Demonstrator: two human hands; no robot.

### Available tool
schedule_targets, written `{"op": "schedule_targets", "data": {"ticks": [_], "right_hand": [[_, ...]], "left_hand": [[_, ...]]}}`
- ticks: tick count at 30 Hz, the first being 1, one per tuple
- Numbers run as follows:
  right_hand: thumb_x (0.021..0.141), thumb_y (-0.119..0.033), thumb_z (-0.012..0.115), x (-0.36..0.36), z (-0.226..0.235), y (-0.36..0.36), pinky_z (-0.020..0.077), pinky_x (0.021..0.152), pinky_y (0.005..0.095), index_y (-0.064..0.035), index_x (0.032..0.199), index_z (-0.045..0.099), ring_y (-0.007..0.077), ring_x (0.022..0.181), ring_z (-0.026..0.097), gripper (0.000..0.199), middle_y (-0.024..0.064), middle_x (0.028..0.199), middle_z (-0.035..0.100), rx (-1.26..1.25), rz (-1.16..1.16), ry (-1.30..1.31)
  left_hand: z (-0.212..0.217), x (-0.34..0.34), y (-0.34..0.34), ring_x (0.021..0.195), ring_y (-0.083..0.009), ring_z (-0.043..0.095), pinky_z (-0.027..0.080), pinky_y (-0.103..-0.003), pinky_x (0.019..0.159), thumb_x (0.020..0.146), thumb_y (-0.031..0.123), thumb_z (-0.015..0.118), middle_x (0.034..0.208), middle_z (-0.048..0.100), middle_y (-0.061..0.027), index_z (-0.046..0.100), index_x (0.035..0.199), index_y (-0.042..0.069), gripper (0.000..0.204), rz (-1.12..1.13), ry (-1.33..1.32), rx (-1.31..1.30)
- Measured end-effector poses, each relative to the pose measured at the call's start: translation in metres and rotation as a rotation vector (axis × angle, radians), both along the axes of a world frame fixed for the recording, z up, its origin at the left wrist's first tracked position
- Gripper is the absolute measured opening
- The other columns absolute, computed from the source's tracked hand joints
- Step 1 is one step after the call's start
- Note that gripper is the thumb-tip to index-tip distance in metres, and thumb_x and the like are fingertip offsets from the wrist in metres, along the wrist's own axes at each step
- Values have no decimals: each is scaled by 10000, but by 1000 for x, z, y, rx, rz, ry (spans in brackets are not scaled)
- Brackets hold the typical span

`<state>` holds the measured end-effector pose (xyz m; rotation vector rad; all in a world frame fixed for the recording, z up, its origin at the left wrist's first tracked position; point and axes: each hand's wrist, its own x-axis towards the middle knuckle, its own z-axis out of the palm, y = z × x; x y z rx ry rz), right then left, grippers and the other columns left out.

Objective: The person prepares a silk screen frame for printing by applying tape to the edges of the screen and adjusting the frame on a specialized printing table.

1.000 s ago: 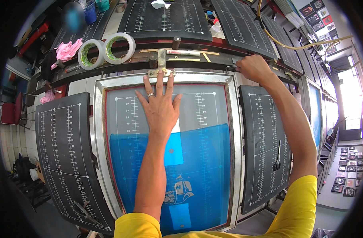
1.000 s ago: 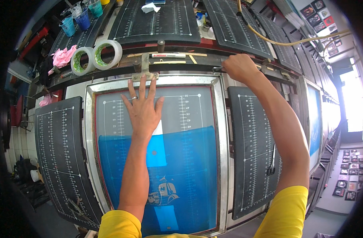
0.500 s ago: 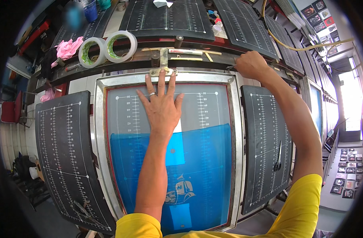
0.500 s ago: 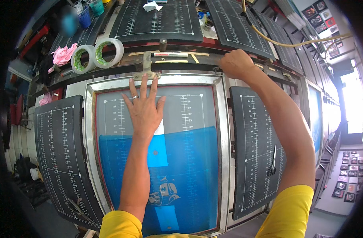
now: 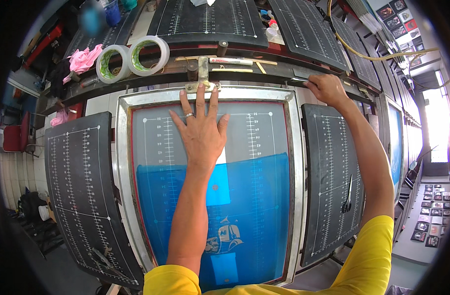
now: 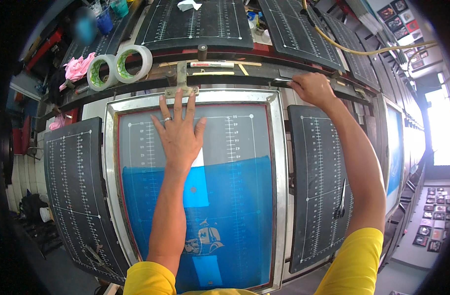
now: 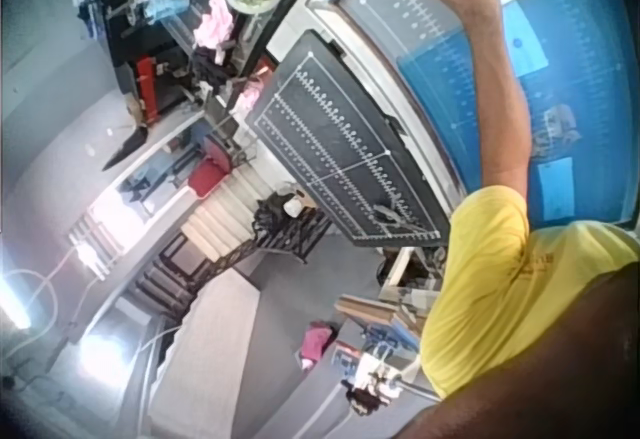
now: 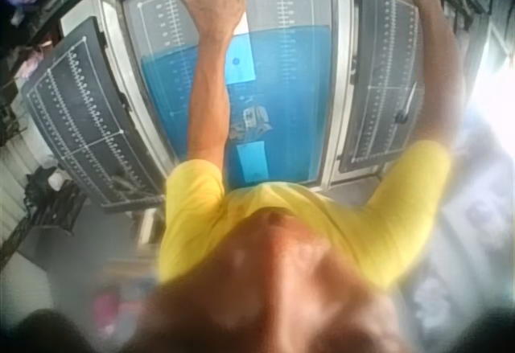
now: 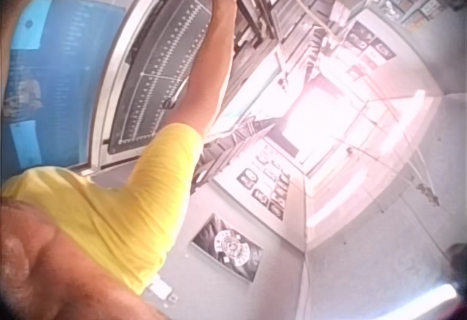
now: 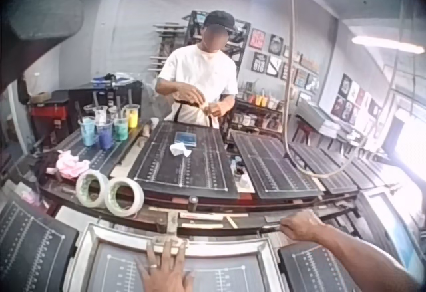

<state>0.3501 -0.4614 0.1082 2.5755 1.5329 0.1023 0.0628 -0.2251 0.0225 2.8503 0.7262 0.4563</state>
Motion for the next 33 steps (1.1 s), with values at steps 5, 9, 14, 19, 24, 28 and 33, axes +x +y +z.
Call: {"op": "schedule_targets", "data": {"ticks": [5,9,14,19,24,28,33], "right_hand": [[924,-303,609,-11,24,18,521,644,466,-61,776,681,348,722,672,294,142,720,681,-173,73,-90],[906,-283,624,-12,28,41,542,656,453,-49,761,718,352,725,693,291,159,737,697,-302,75,-159],[822,-174,657,-24,43,70,558,657,432,-54,736,738,340,737,709,168,158,759,713,-456,102,-215],[780,-110,655,-35,44,92,569,657,398,-77,761,751,295,756,726,103,138,787,728,-519,181,-289],[779,-96,649,-40,41,104,571,662,389,-90,783,755,285,777,730,106,130,811,735,-594,167,-297],[790,-133,652,-36,44,101,570,668,398,-91,777,754,292,781,727,111,126,807,734,-615,190,-304],[858,-247,628,-18,37,82,553,682,443,-73,771,734,336,771,707,222,136,778,718,-544,110,-205]], "left_hand": [[-1,0,1,1488,-420,123,165,-721,1132,987,485,488,1620,214,-45,396,1511,224,593,0,-8,-7],[0,0,0,1486,-422,130,165,-723,1131,984,480,497,1618,219,-47,400,1508,223,591,-7,-11,-8],[0,0,1,1483,-423,151,192,-733,1115,985,479,500,1612,229,-39,439,1489,227,567,-5,-44,-2],[-2,1,1,1488,-418,134,179,-730,1123,980,481,507,1617,217,-37,423,1497,236,579,-8,-33,-9],[1,0,2,1491,-412,127,155,-723,1137,979,477,510,1622,215,-34,411,1504,241,585,-5,-7,-25],[4,-1,2,1489,-415,133,158,-728,1132,979,477,509,1623,214,-34,412,1504,239,585,-3,-9,-34],[0,-1,4,1488,-420,133,171,-729,1126,977,482,511,1621,219,-34,407,1506,240,592,-6,-7,-41]]}}
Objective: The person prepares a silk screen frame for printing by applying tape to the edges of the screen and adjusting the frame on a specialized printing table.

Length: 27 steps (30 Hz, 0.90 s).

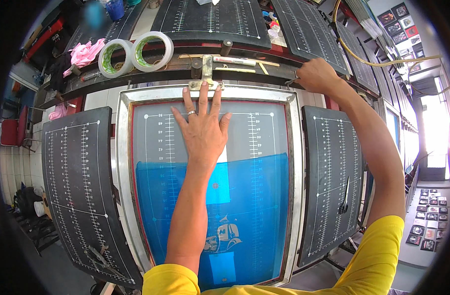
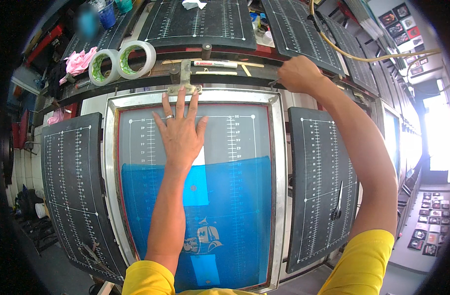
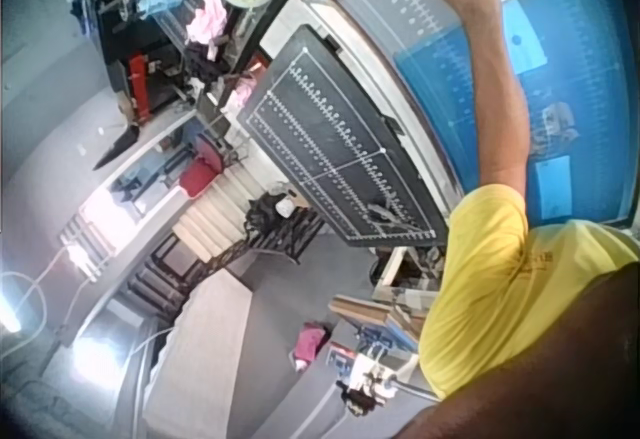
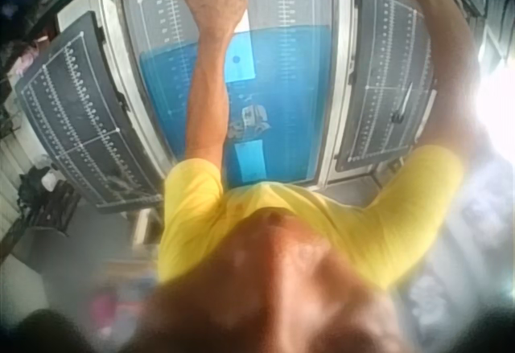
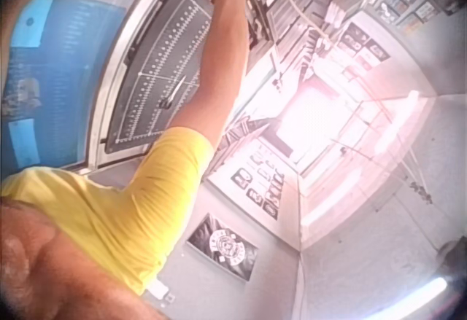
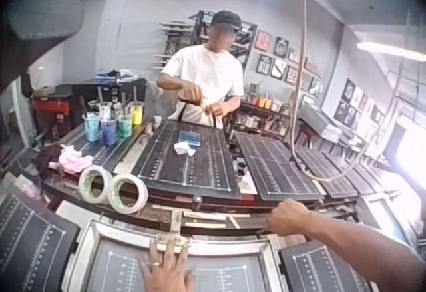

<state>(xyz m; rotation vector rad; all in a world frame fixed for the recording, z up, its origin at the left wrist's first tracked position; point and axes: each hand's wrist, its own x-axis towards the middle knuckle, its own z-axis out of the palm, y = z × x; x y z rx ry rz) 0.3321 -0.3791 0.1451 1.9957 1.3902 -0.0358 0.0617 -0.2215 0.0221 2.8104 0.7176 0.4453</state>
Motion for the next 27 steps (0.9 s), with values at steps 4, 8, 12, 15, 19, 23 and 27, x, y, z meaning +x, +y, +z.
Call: {"op": "schedule_targets", "data": {"ticks": [4,8,12,15,19,23,27], "right_hand": [[912,-314,600,17,-12,-32,528,681,484,-69,778,697,366,750,678,296,148,752,692,207,5,119],[921,-332,593,25,-34,-59,512,670,504,-68,771,663,367,741,664,311,146,749,677,395,-35,187],[921,-333,605,27,-16,-52,515,678,494,-70,781,677,365,754,666,306,140,766,683,325,7,195],[916,-324,616,24,-5,-50,517,676,486,-69,784,687,359,760,672,296,134,776,690,295,11,153],[903,-292,629,13,-2,-37,525,658,465,-59,754,697,347,739,684,284,134,744,693,202,54,73],[856,-230,652,2,1,-18,538,635,431,-59,719,719,328,717,699,229,136,720,697,94,94,-10],[797,-165,657,-8,0,-4,553,630,402,-80,714,742,302,714,714,147,125,736,714,5,152,-69]], "left_hand": [[3,0,-1,1488,-419,133,176,-728,1127,978,489,506,1618,227,-37,401,1509,246,594,0,0,8],[2,2,-2,1486,-419,137,175,-729,1128,980,490,501,1615,233,-40,395,1512,250,593,-3,-8,13],[0,1,-1,1483,-424,146,184,-729,1125,977,489,506,1612,240,-42,392,1513,247,598,4,-7,19],[1,1,0,1481,-429,149,193,-731,1121,975,488,512,1611,242,-42,397,1510,246,599,2,-10,16],[0,1,-1,1480,-432,150,198,-731,1119,974,488,514,1613,235,-42,413,1502,243,591,2,-19,14],[-1,1,-1,1481,-432,147,199,-734,1117,974,486,515,1616,224,-40,423,1497,241,585,-1,-25,11],[-1,1,-1,1483,-431,139,198,-737,1114,975,487,513,1618,218,-40,422,1497,244,583,-2,-19,8]]}}
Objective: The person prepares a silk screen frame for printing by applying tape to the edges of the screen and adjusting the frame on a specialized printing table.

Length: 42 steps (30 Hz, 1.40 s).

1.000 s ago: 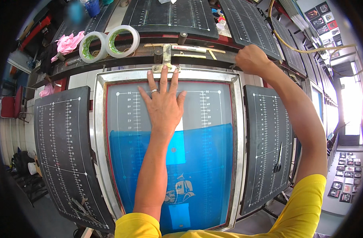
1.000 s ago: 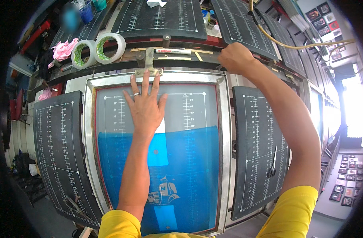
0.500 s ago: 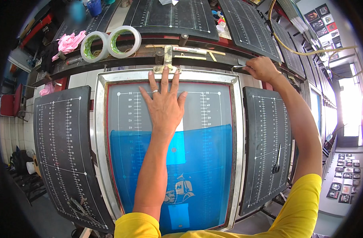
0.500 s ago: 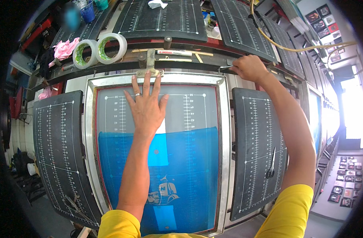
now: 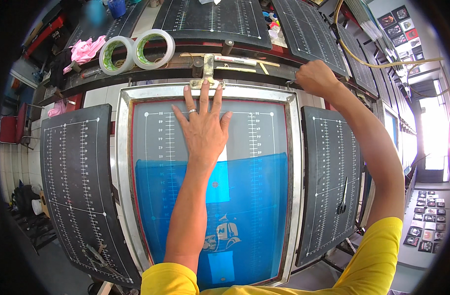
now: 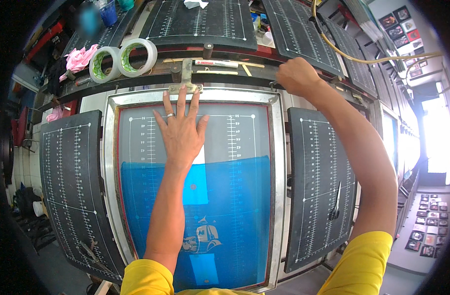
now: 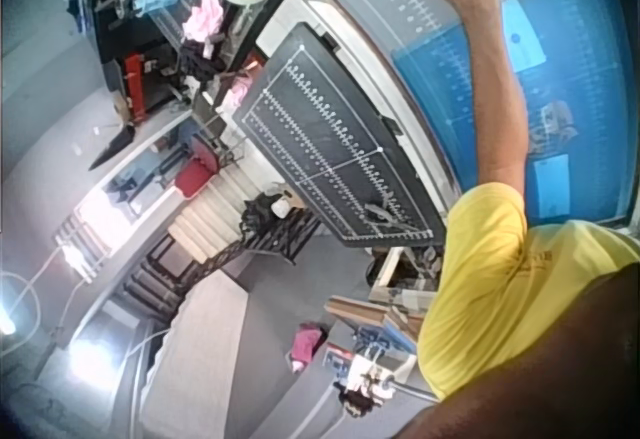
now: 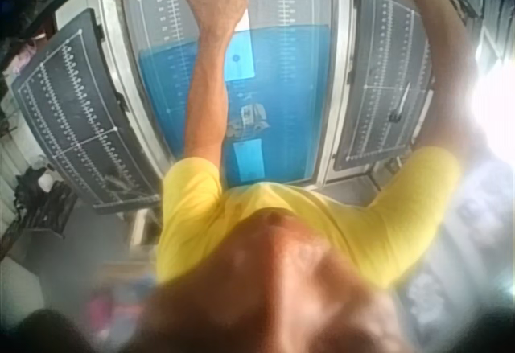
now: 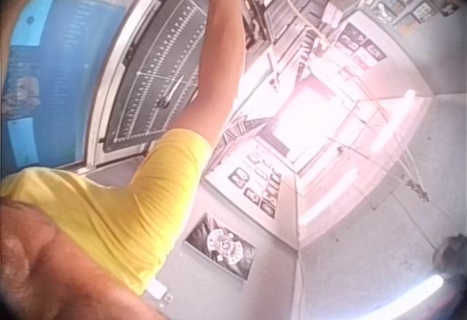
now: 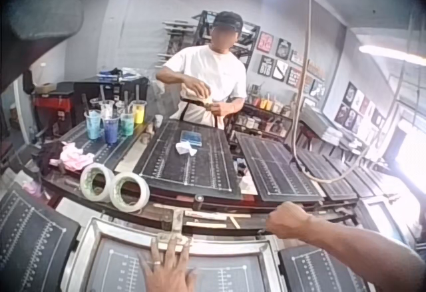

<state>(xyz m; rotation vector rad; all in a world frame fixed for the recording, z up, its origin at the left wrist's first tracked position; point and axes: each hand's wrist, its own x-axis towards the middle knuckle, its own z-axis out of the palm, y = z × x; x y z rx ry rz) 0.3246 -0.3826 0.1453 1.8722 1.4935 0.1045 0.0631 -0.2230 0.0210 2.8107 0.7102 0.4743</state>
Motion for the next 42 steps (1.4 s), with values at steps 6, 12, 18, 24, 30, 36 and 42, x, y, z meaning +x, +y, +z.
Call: {"op": "schedule_targets", "data": {"ticks": [6,12,18,24,30,36,42], "right_hand": [[805,-124,630,-17,0,28,558,647,367,-110,759,762,266,760,730,140,106,780,735,-32,1,-59],[841,-138,620,-24,-6,41,557,679,352,-109,801,770,241,824,733,157,78,831,747,-96,-29,-88],[834,-123,626,-25,-7,42,558,673,349,-106,812,770,240,823,733,147,75,840,748,-109,-35,-95],[760,-104,663,-22,-2,32,553,623,383,-85,721,748,274,725,722,96,117,746,722,-26,32,-32],[805,-200,667,-6,2,13,550,622,404,-65,696,730,303,709,710,185,132,727,709,-9,-37,-15],[887,-320,622,11,-6,-18,548,674,463,-62,773,727,346,726,698,301,156,738,702,157,-174,121],[918,-382,604,29,-34,-56,489,664,500,-70,778,681,370,738,651,350,155,737,669,435,-178,278]], "left_hand": [[-2,0,1,1485,-423,137,187,-730,1125,979,491,501,1618,218,-31,412,1504,254,583,8,6,15],[2,-1,0,1486,-419,138,179,-728,1128,985,484,494,1620,216,-26,407,1507,259,574,5,10,4],[0,-1,1,1485,-424,138,183,-729,1124,986,486,491,1621,216,-29,406,1507,257,575,8,11,12],[2,0,0,1484,-426,141,184,-729,1123,980,476,510,1619,221,-33,403,1508,258,580,2,9,-9],[5,-1,0,1481,-424,156,188,-726,1125,970,463,536,1608,248,-38,426,1495,245,579,2,-13,-13],[1,-1,1,1483,-421,151,173,-728,1127,975,467,524,1608,253,-42,451,1482,237,562,-5,-24,-16],[0,-1,1,1485,-421,143,172,-727,1128,974,479,518,1609,253,-43,466,1474,230,561,-1,-31,-13]]}}
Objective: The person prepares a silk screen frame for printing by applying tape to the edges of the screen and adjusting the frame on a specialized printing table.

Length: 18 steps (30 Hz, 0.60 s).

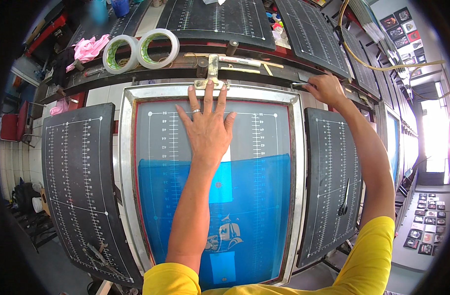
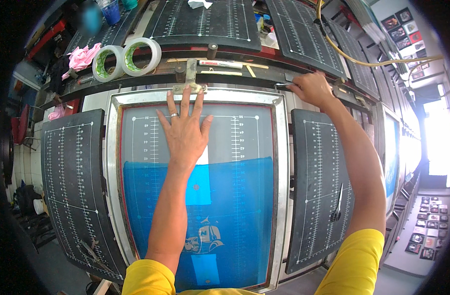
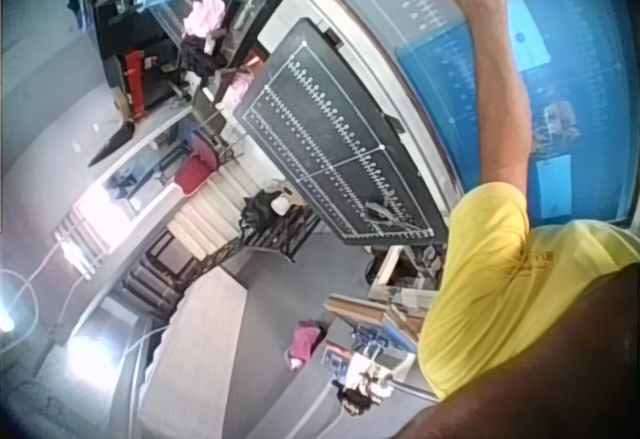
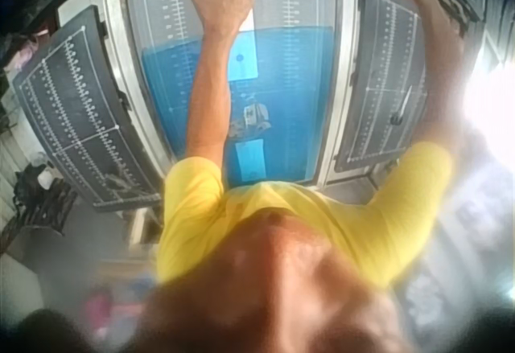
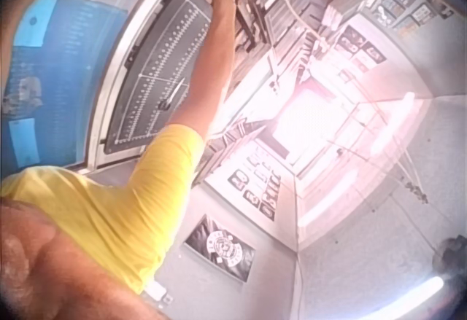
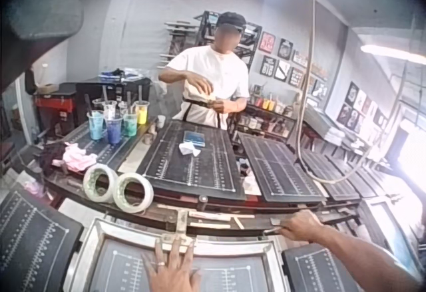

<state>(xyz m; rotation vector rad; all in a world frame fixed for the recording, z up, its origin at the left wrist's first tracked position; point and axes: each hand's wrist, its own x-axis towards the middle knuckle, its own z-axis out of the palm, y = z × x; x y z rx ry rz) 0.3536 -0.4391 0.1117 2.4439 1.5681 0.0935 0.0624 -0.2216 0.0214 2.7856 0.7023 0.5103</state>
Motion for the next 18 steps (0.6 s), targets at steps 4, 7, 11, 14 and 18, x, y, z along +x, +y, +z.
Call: {"op": "schedule_targets", "data": {"ticks": [4,7,11,14,18], "right_hand": [[918,-375,614,-3,-17,-15,482,676,501,-65,790,670,388,765,633,340,159,754,661,139,-114,86],[917,-370,617,0,-20,-23,484,676,500,-63,792,669,393,763,631,336,162,755,659,172,-109,85],[924,-359,607,-3,-3,-15,495,686,494,-62,795,675,377,766,643,332,149,766,672,58,-88,19],[926,-350,606,-8,13,-7,506,692,485,-53,777,678,358,773,657,340,136,778,686,-18,-16,-33],[912,-340,623,-10,24,9,525,694,468,-47,759,698,341,777,677,339,136,789,699,-133,31,-55]], "left_hand": [[0,1,-2,1484,-420,145,178,-726,1127,977,476,513,1607,256,-44,460,1477,231,560,1,5,3],[2,2,-3,1483,-419,149,183,-725,1126,978,476,511,1607,254,-45,449,1484,234,564,2,7,8],[0,1,0,1483,-421,147,186,-727,1124,976,479,514,1608,250,-46,445,1486,235,569,7,17,16],[0,0,0,1484,-423,141,186,-730,1123,976,480,514,1607,250,-48,447,1485,233,570,5,13,6],[3,1,-2,1485,-423,133,183,-732,1124,976,478,515,1607,247,-49,443,1487,234,571,0,30,-9]]}}
